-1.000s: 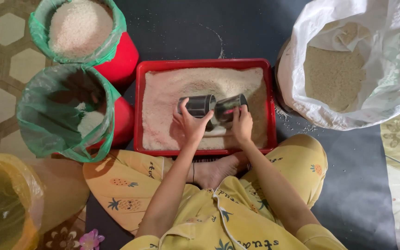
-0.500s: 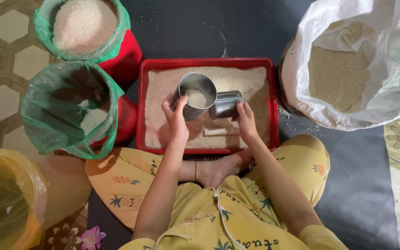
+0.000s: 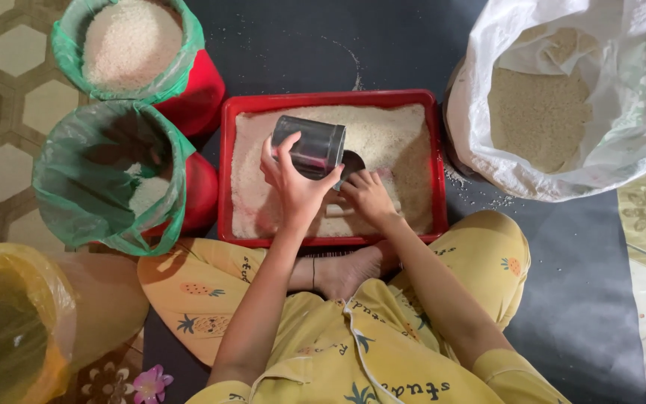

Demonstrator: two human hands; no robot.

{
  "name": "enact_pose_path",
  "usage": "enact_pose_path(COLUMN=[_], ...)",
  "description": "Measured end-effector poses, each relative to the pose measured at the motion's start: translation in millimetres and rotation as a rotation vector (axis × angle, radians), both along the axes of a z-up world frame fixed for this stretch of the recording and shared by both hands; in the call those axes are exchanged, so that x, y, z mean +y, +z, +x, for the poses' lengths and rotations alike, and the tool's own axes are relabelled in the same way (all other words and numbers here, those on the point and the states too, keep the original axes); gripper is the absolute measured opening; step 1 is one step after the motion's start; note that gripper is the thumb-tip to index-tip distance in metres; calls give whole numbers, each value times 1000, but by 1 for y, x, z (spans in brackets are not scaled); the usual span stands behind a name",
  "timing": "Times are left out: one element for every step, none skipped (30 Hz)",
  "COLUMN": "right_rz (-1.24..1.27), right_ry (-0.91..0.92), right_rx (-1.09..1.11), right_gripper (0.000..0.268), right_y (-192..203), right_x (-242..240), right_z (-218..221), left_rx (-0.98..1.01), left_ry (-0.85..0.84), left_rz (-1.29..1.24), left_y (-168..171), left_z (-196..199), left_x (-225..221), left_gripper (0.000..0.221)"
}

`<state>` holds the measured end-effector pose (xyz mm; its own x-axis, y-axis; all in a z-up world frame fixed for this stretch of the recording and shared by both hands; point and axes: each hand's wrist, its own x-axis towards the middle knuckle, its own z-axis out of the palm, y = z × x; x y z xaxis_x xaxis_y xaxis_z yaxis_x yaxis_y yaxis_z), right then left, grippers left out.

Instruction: Scooping white powder from a tray into metal cups and transferring it to bags.

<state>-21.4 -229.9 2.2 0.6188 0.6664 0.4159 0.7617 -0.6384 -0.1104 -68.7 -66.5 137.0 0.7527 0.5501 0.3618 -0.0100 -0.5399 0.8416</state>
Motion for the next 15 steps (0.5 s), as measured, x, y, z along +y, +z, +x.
enact_pose_path(right_rz=[-2, -1, 28, 58, 60, 85, 107, 107, -45, -197, -198, -282, -367, -369, -400], right_ry=[-16, -20, -101, -181, -178, -166, -154, -152, -176, -200, -204, -209, -216, -222, -207], right_rx=[65, 65, 143, 221, 222, 334, 447, 448, 436, 423, 425, 472, 516, 516, 529], right_gripper=[16, 16, 34, 54, 54, 40, 28, 28, 30, 35, 35, 42, 49, 49, 49], right_y=[8, 17, 27, 38, 39, 40, 41, 22, 4, -15, -22, -30, -37, -38, -39], right_x=[0, -3, -3, -3, -11, -18, -27, -35, -44, -52, -53, -54, -56, -55, -51], right_z=[-1, -3, -3, -4, -5, -6, -8, -11, -13, -16, -14, -12, -8, -7, -3], left_rx=[12, 11, -42, -95, -94, -129, -164, -161, -201, -241, -240, -277, -317, -320, -335], left_ry=[-28, -31, -29, -26, -24, -52, -81, -79, -106, -134, -138, -143, -148, -152, -162], left_rz=[57, 57, 149, 240, 243, 300, 354, 355, 457, 558, 556, 649, 740, 736, 781], left_y=[4, -1, -5, -9, -6, -3, -1, -1, 0, 1, -1, -3, -5, -12, -18], left_z=[0, 2, 5, 9, 10, 12, 13, 14, 17, 19, 22, 25, 29, 30, 31], left_x=[0, -1, 0, 1, 3, 5, 6, 9, 11, 13, 14, 14, 14, 12, 13], left_gripper=[89, 89, 89, 88, 88, 90, 92, 92, 91, 89, 89, 88, 86, 86, 84])
